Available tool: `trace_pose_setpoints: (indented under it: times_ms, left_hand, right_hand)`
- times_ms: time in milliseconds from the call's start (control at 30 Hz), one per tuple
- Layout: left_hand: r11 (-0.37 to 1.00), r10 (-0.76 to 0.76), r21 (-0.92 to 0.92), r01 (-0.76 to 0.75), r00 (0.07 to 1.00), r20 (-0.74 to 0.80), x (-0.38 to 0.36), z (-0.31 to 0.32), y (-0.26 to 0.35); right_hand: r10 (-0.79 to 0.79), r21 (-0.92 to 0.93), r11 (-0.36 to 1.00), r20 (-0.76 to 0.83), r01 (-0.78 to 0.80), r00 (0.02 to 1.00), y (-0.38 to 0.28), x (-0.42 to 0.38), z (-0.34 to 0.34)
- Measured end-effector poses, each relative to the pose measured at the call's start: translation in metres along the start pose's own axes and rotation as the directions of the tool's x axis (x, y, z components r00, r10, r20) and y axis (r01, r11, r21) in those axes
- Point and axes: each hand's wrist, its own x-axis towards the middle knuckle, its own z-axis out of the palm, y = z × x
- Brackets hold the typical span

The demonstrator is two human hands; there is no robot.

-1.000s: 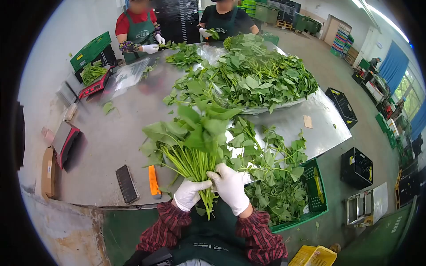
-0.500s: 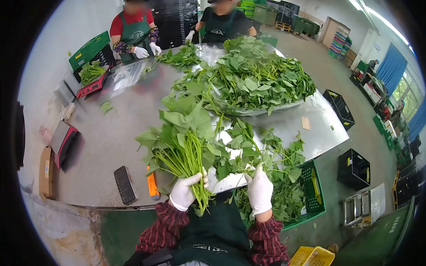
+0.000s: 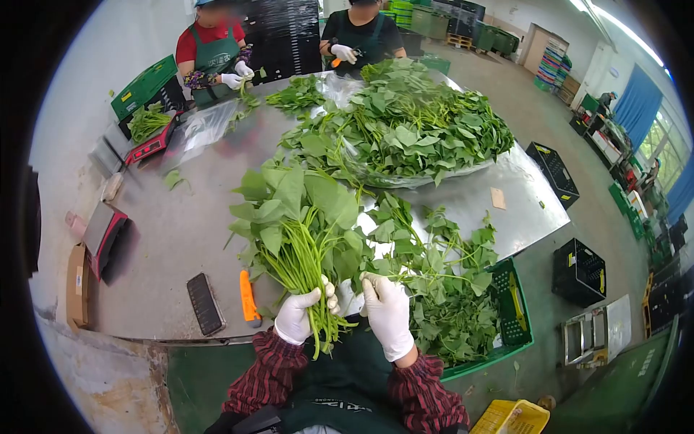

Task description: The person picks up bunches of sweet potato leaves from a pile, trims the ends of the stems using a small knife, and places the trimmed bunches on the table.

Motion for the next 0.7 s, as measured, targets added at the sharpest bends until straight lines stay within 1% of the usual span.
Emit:
trace_pose_setpoints:
  times_ms: [100, 233, 300, 333, 367, 400, 467, 500, 600, 667, 700]
  left_hand:
    - [1.000, -0.003, 0.002, 0.003, 1.000, 0.016, 0.001, 0.005, 0.000]
    - [1.000, 0.026, -0.014, -0.026, 0.998, 0.061, 0.000, 0.012, 0.005]
    - [1.000, 0.029, -0.001, -0.029, 0.998, 0.048, 0.000, 0.011, 0.005]
    - [0.999, 0.030, 0.012, -0.030, 0.999, 0.035, -0.001, 0.010, 0.005]
    - [1.000, 0.026, 0.012, -0.027, 0.999, 0.036, -0.001, 0.011, 0.004]
    - [1.000, 0.027, 0.011, -0.028, 0.999, 0.036, -0.002, 0.011, 0.003]
    - [0.999, 0.029, 0.013, -0.030, 0.999, 0.037, -0.002, 0.012, 0.002]
    - [1.000, 0.020, 0.005, -0.021, 0.998, 0.058, -0.001, 0.013, 0.001]
    - [1.000, 0.005, -0.020, -0.003, 0.995, 0.102, 0.000, 0.013, 0.003]
    - [0.999, -0.002, -0.040, 0.007, 0.992, 0.124, -0.001, 0.012, 0.003]
    - [0.998, -0.001, -0.057, 0.009, 0.991, 0.133, -0.001, 0.011, 0.002]
  right_hand:
    - [-0.027, 0.046, 0.999, -0.028, 0.028, 0.999, -0.004, 0.002, 0.001]
    - [-0.034, 0.058, 0.998, 0.007, 0.033, 0.999, -0.002, 0.001, 0.004]
    - [-0.030, 0.051, 0.998, 0.011, 0.029, 0.999, -0.001, 0.004, 0.009]
    - [-0.196, 0.004, 0.980, -0.040, 0.197, 0.980, 0.002, 0.008, 0.012]
    - [-0.359, -0.052, 0.933, -0.084, 0.355, 0.930, 0.003, 0.012, 0.016]
    - [-0.358, -0.053, 0.933, -0.087, 0.355, 0.930, 0.003, 0.017, 0.019]
    - [-0.525, -0.299, 0.820, -0.055, 0.488, 0.849, -0.003, 0.029, 0.026]
    - [-0.463, -0.402, 0.817, -0.027, 0.414, 0.886, -0.009, 0.031, 0.028]
    - [-0.460, -0.443, 0.803, -0.034, 0.399, 0.887, -0.004, 0.041, 0.039]
    - [-0.470, -0.437, 0.802, -0.043, 0.406, 0.882, 0.002, 0.046, 0.042]
    - [-0.415, -0.431, 0.823, -0.012, 0.370, 0.910, 0.003, 0.047, 0.042]
